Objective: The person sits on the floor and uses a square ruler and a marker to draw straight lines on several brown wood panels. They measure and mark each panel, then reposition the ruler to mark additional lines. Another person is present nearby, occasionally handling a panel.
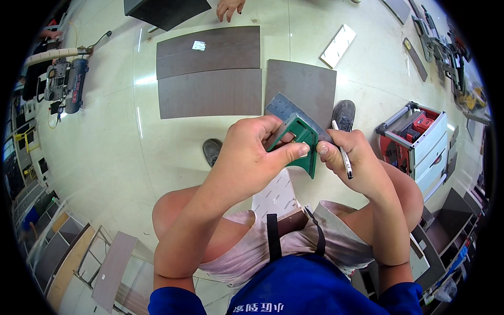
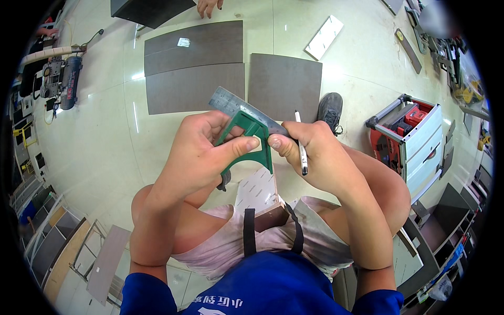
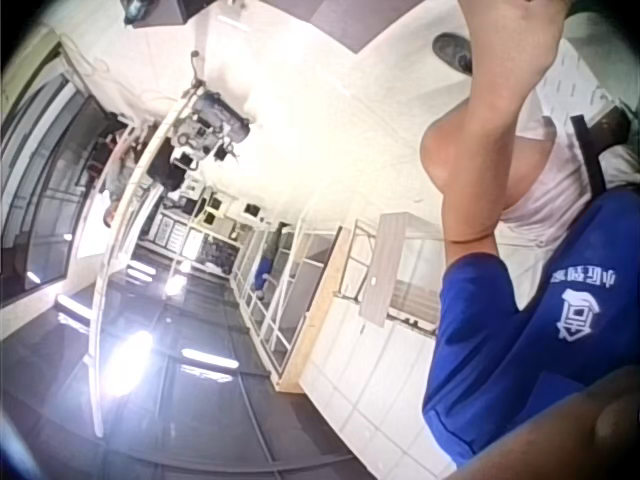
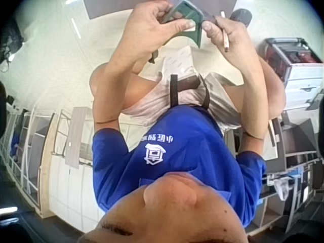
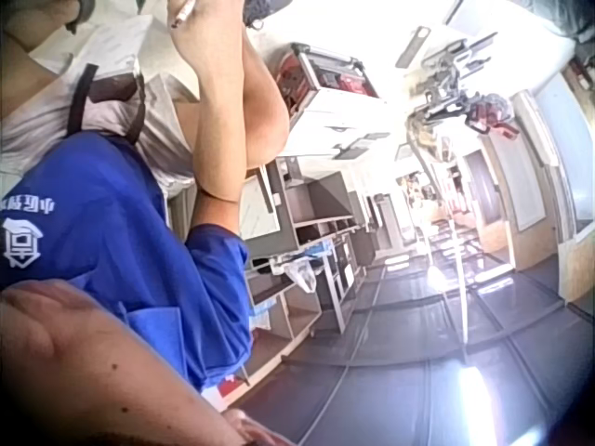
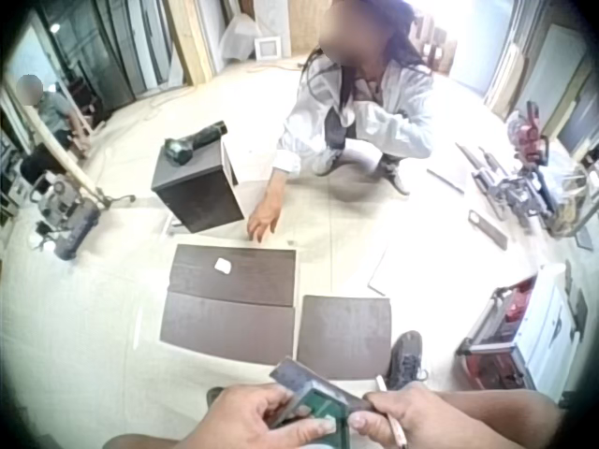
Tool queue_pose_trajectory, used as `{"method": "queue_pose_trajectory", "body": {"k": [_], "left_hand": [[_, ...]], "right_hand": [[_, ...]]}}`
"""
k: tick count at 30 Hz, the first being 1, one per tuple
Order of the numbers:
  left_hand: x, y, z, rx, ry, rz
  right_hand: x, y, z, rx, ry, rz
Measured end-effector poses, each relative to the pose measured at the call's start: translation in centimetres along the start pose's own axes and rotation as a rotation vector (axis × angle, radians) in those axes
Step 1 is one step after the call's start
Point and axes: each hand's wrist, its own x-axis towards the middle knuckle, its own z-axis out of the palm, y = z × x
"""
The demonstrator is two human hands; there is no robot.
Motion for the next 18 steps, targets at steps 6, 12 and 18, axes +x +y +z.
{"method": "queue_pose_trajectory", "body": {"k": [6, 12, 18], "left_hand": [[0.1, -0.1, 0.0, -0.004, 0.006, 0.01], [0.2, -0.4, 0.4, -0.007, 0.055, 0.033], [0.2, 1.6, 0.4, 0.036, 0.013, -0.079]], "right_hand": [[0.1, -0.1, -0.3, -0.025, -0.01, -0.008], [0.0, 0.1, -0.3, -0.045, 0.016, -0.026], [0.0, -0.7, -1.3, -0.03, -0.002, -0.017]]}}
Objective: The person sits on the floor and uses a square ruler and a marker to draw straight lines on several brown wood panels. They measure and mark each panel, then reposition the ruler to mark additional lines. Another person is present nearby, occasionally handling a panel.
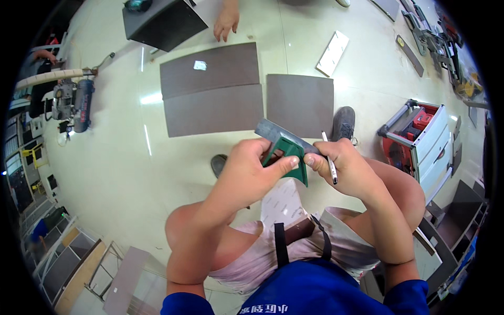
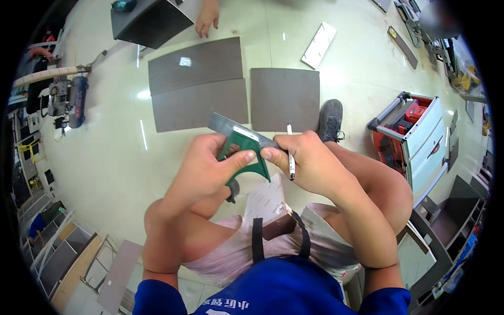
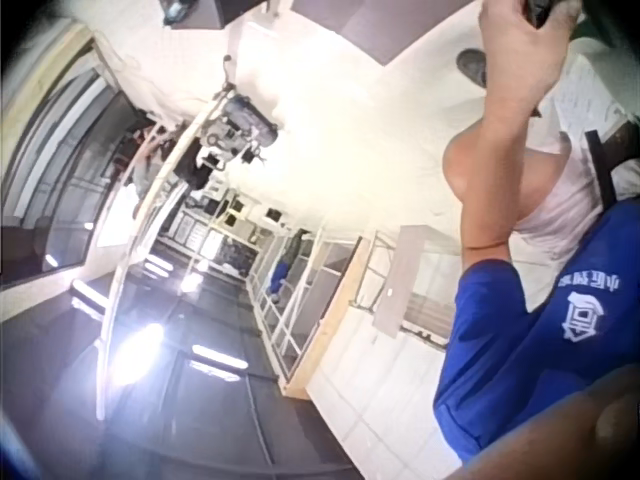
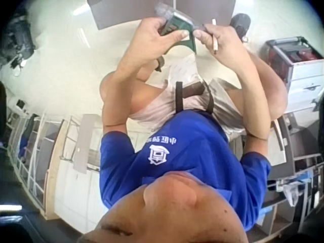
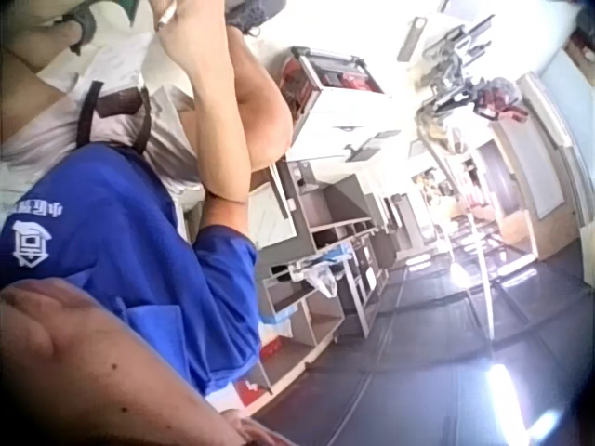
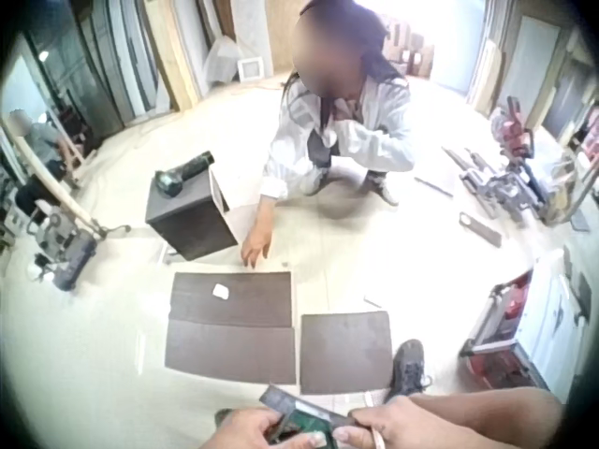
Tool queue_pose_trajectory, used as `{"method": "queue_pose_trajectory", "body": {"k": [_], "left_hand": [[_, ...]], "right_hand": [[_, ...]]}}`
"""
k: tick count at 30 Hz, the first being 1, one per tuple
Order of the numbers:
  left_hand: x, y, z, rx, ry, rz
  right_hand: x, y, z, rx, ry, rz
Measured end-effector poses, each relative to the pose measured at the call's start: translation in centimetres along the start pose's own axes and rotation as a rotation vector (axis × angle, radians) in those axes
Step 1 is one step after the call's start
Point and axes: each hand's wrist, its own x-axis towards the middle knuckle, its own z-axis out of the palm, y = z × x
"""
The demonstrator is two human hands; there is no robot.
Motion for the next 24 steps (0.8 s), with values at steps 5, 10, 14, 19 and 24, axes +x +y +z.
{"method": "queue_pose_trajectory", "body": {"k": [5, 10, 14, 19, 24], "left_hand": [[0.3, -0.6, 1.0, -0.038, 0.033, 0.065], [0.7, -0.4, 0.9, -0.008, -0.026, -0.001], [0.3, -0.5, 1.1, -0.044, -0.039, -0.004], [0.7, -0.6, 0.6, -0.047, -0.056, -0.002], [1.8, -1.5, -1.1, -0.011, -0.064, 0.016]], "right_hand": [[-0.5, -0.1, -0.4, -0.034, -0.002, 0.021], [-0.6, 0.3, -0.5, -0.057, 0.011, -0.009], [-0.9, 0.1, -0.7, -0.067, -0.011, 0.015], [-0.5, 0.2, -0.1, -0.035, 0.022, -0.01], [1.0, 0.1, 0.8, -0.056, 0.038, -0.001]]}}
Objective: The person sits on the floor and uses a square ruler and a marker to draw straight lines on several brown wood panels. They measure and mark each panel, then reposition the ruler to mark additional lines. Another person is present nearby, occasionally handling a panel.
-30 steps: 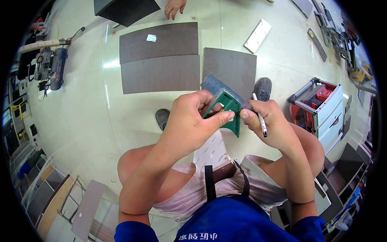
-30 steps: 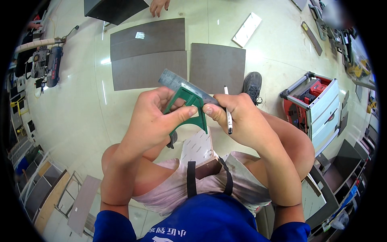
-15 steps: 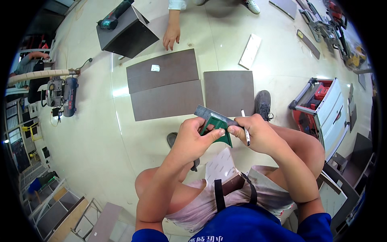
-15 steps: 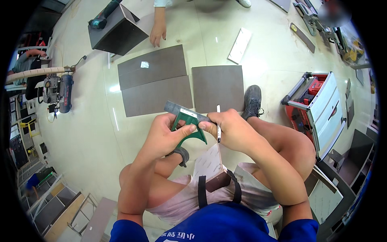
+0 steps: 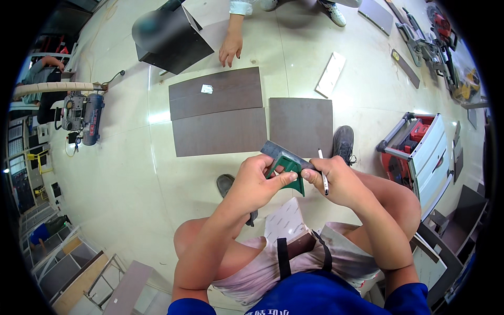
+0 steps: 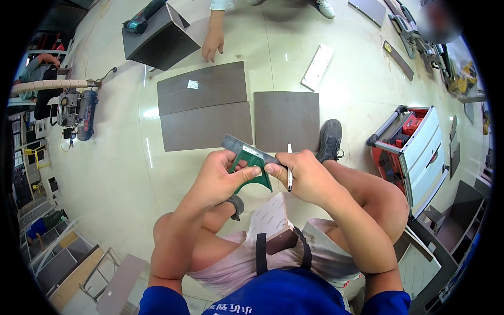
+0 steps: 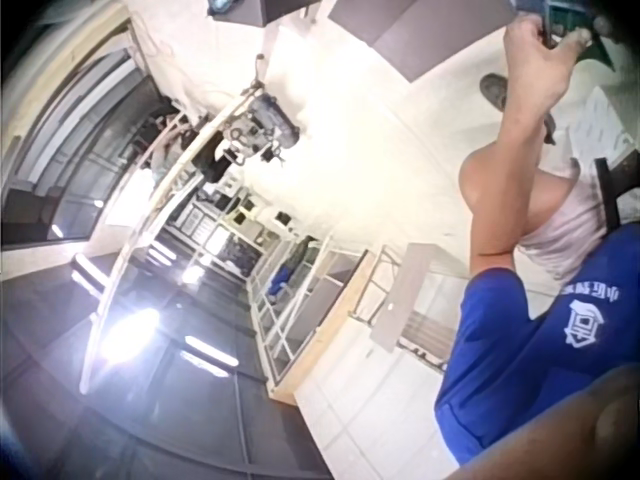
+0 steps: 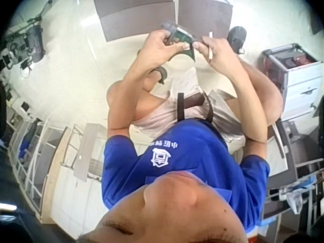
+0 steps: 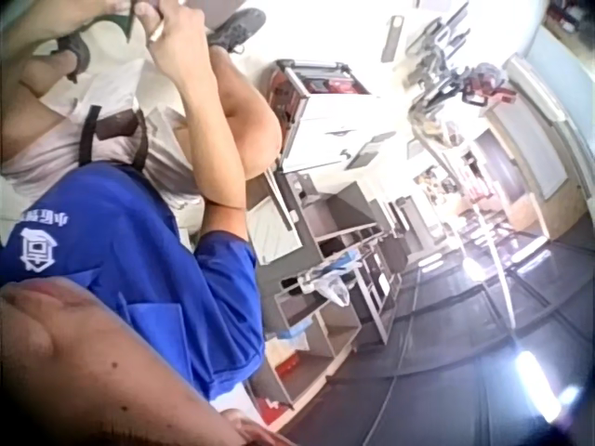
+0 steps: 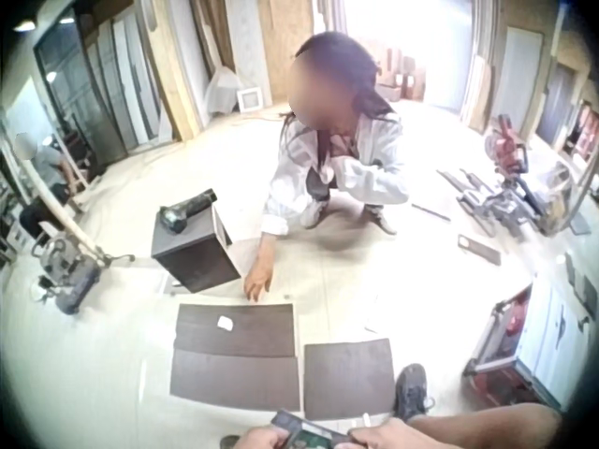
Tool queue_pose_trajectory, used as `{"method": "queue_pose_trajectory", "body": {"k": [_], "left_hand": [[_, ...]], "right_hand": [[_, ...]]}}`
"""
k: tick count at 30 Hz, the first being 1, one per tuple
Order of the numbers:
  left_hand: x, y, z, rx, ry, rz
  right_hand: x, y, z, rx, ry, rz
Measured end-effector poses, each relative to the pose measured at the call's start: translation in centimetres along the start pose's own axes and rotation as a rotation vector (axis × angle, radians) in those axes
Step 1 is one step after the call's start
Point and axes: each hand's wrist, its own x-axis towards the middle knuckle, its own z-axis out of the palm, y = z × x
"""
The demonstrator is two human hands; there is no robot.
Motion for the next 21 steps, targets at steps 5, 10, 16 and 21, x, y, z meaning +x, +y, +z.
{"method": "queue_pose_trajectory", "body": {"k": [5, 10, 16, 21], "left_hand": [[0.1, -0.1, 0.8, -0.025, 0.067, 0.053], [-0.3, 3.0, 1.7, 0.079, 0.022, 0.079], [-1.1, 6.1, 0.8, -0.388, 0.367, 0.442], [0.1, 4.2, 7.5, -0.345, 0.031, 0.321]], "right_hand": [[-0.2, 0.1, -0.3, 0.014, -0.015, 0.019], [-2.3, 1.4, -0.1, 0.133, 0.102, -0.043], [-3.7, 0.1, -1.2, 0.878, 0.21, -0.011], [-4.8, 2.0, 1.6, 0.893, 0.342, -0.178]]}}
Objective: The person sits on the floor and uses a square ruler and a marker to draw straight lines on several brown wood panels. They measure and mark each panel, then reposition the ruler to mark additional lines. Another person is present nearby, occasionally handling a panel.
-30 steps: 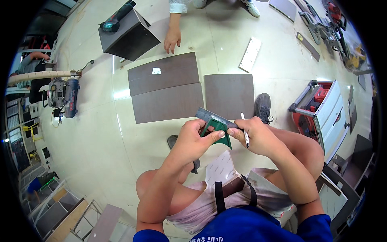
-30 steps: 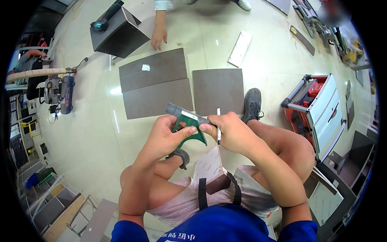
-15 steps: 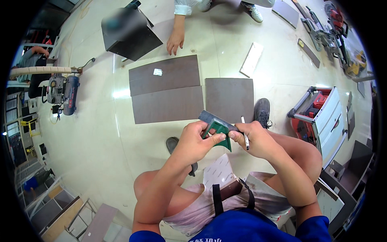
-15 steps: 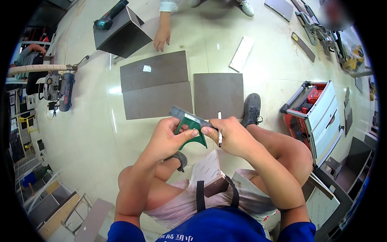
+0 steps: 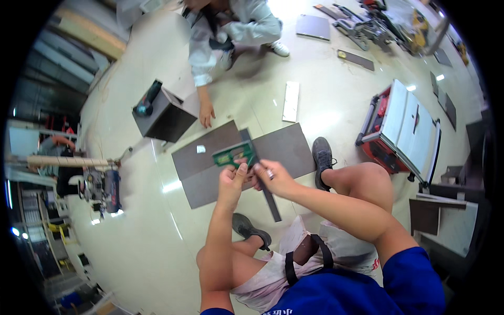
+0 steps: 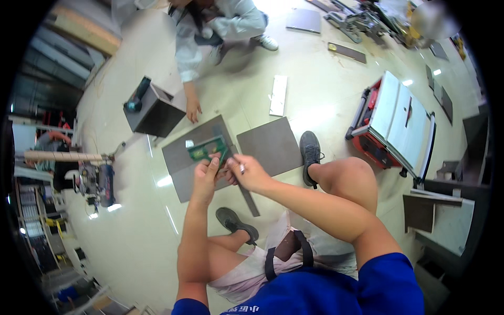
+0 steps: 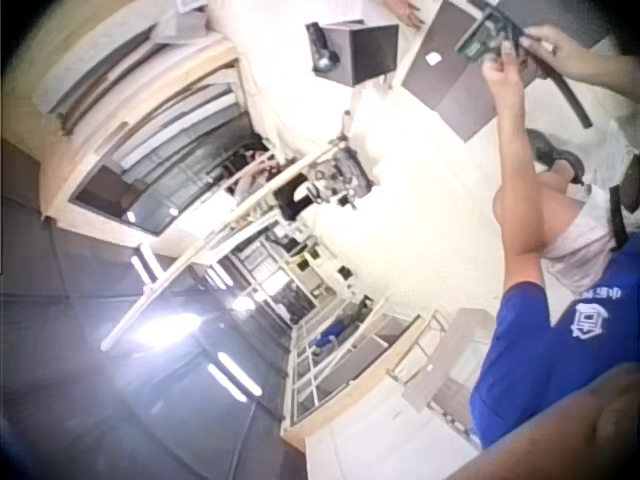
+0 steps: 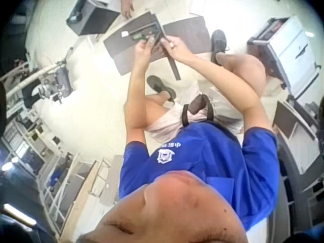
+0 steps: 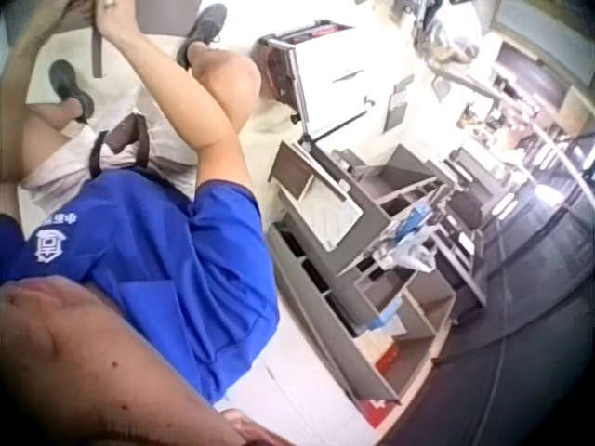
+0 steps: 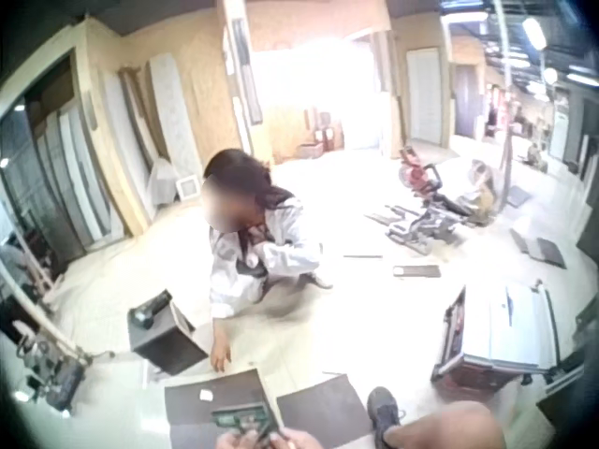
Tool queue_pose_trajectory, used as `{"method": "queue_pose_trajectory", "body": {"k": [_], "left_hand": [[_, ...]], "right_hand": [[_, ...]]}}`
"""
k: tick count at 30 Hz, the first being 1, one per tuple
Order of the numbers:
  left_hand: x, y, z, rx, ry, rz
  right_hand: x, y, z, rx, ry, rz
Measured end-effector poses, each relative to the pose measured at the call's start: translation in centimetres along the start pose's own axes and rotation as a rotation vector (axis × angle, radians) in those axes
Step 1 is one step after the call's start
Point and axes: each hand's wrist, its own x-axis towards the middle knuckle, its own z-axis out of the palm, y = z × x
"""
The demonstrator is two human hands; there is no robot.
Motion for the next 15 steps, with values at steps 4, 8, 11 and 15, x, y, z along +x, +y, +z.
{"method": "queue_pose_trajectory", "body": {"k": [4, 8, 11, 15], "left_hand": [[-0.1, -2.7, 1.6, -0.033, 0.066, -0.073], [-1.0, -4.9, 2.4, 0.038, 0.18, -0.091], [-2.5, -7.9, -2.8, 0.112, 0.266, -0.183], [-2.0, -7.7, -8.2, 0.424, 0.327, -0.364]], "right_hand": [[-2.0, 1.1, -0.5, -0.244, -0.02, -0.118], [-2.8, 2.4, -2.4, -0.713, -0.142, -0.038], [-1.9, -0.4, -2.5, -1.025, -0.357, 0.113], [3.3, -0.3, -6.5, -1.23, -0.395, 0.136]]}}
